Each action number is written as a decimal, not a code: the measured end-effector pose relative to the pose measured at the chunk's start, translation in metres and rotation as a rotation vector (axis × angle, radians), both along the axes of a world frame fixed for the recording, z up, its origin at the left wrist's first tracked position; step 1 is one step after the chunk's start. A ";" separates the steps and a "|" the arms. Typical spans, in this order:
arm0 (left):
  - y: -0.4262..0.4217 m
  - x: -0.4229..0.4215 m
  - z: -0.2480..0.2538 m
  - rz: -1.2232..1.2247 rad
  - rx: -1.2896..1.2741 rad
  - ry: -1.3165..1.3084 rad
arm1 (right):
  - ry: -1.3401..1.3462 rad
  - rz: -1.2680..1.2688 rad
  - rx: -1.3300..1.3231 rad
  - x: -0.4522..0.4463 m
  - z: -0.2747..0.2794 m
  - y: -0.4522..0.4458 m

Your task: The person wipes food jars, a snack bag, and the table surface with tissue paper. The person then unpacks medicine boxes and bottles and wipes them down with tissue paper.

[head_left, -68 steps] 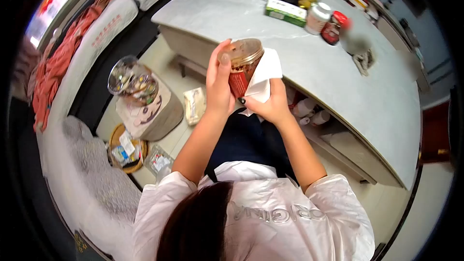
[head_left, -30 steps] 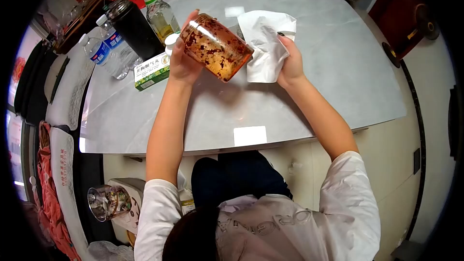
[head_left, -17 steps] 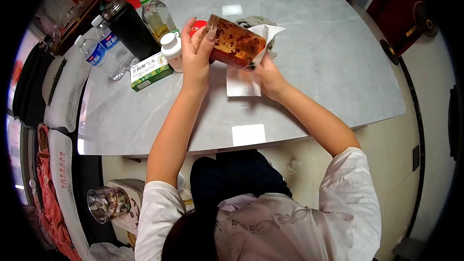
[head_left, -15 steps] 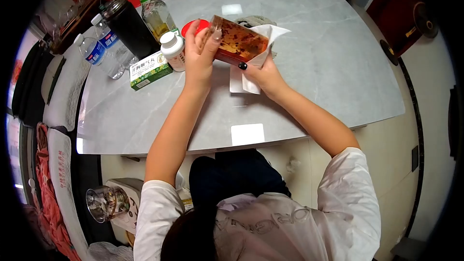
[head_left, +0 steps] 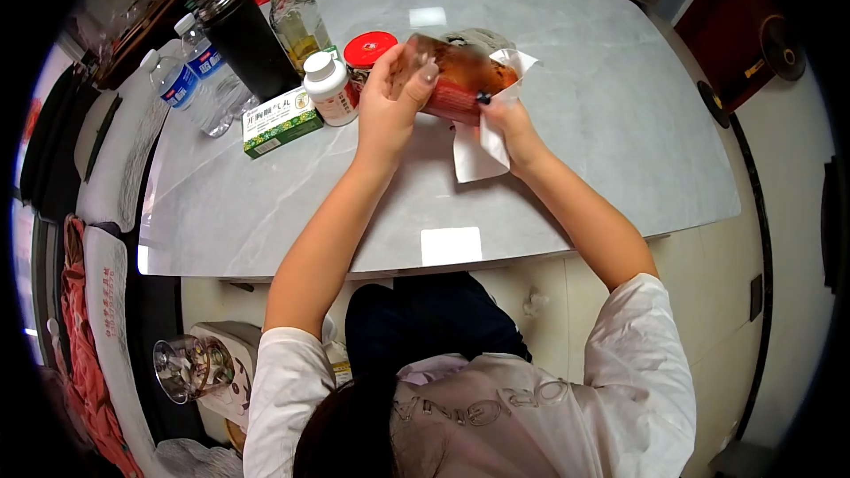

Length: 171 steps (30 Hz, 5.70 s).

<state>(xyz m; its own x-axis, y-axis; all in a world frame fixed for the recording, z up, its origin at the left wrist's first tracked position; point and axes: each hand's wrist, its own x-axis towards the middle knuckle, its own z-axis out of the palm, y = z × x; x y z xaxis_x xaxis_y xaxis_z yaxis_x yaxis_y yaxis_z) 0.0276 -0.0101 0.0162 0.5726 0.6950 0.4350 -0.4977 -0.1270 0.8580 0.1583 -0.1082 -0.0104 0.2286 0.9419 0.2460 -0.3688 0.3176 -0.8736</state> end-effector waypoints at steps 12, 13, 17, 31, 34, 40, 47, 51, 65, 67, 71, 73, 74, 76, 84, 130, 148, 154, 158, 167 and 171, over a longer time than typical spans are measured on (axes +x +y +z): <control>-0.008 0.002 -0.007 -0.160 0.033 0.096 | 0.237 0.135 -0.162 -0.008 0.013 0.003; -0.008 0.003 -0.006 -0.155 0.062 0.072 | 0.191 0.084 -0.182 -0.006 0.011 0.005; -0.008 0.007 -0.010 -0.077 -0.010 0.058 | 0.105 -0.183 -0.243 -0.007 0.008 0.004; -0.023 0.014 -0.020 -0.008 0.008 0.102 | -0.162 -0.307 -0.013 -0.010 -0.017 0.006; -0.030 0.013 -0.018 -0.005 0.411 0.141 | -0.103 -0.362 -0.012 -0.005 -0.005 0.003; -0.029 0.015 -0.031 0.003 0.585 0.087 | -0.248 -0.594 0.062 -0.020 0.007 -0.013; -0.018 0.016 -0.045 -0.031 0.762 0.097 | -0.336 -0.469 0.391 -0.017 -0.012 -0.013; -0.029 0.016 -0.026 -0.049 0.388 0.080 | -0.553 -0.541 0.399 -0.014 -0.021 0.000; -0.017 0.018 -0.031 0.030 0.690 0.201 | -0.397 -0.598 0.320 0.003 -0.021 -0.012; -0.021 0.014 -0.023 0.064 0.764 0.270 | -0.734 -0.705 0.497 0.013 -0.001 -0.010; -0.026 0.010 -0.021 0.103 0.683 0.295 | -1.129 -0.892 0.666 0.020 0.024 -0.005; -0.028 0.012 -0.027 0.115 0.663 0.271 | -1.162 -0.910 0.711 0.018 0.027 -0.008; -0.026 0.013 -0.031 0.109 0.665 0.286 | -1.180 -0.919 0.734 0.017 0.028 -0.010; -0.021 0.016 -0.040 0.086 0.622 0.281 | -1.209 -0.911 0.747 0.017 0.026 -0.010; -0.036 0.015 -0.032 0.172 0.708 0.240 | -0.833 -0.838 0.595 0.009 0.029 -0.024; -0.054 0.030 -0.038 0.150 0.838 0.394 | 0.559 -0.193 0.467 0.115 0.014 -0.023; -0.048 0.026 -0.036 0.188 1.003 0.371 | -1.103 -0.585 -0.232 0.044 0.046 -0.018; -0.051 0.030 -0.034 0.205 1.053 0.369 | -0.802 -0.620 -0.323 0.065 0.034 -0.008; -0.046 0.031 -0.034 0.187 1.076 0.342 | -0.383 -0.566 -0.474 0.073 0.021 -0.004; -0.024 0.033 -0.044 -0.114 0.679 0.286 | 0.266 -0.261 -0.137 0.081 0.031 -0.009; -0.024 0.037 -0.045 -0.181 0.663 0.203 | -0.493 -0.335 0.001 0.077 0.037 -0.010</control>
<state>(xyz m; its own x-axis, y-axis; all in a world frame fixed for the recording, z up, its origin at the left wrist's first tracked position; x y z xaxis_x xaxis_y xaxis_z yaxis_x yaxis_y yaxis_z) 0.0644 -0.0337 -0.0293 0.7682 0.2078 0.6056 -0.3990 -0.5844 0.7066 0.2349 -0.1177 0.0265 0.3720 0.8377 0.3999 0.2007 0.3480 -0.9157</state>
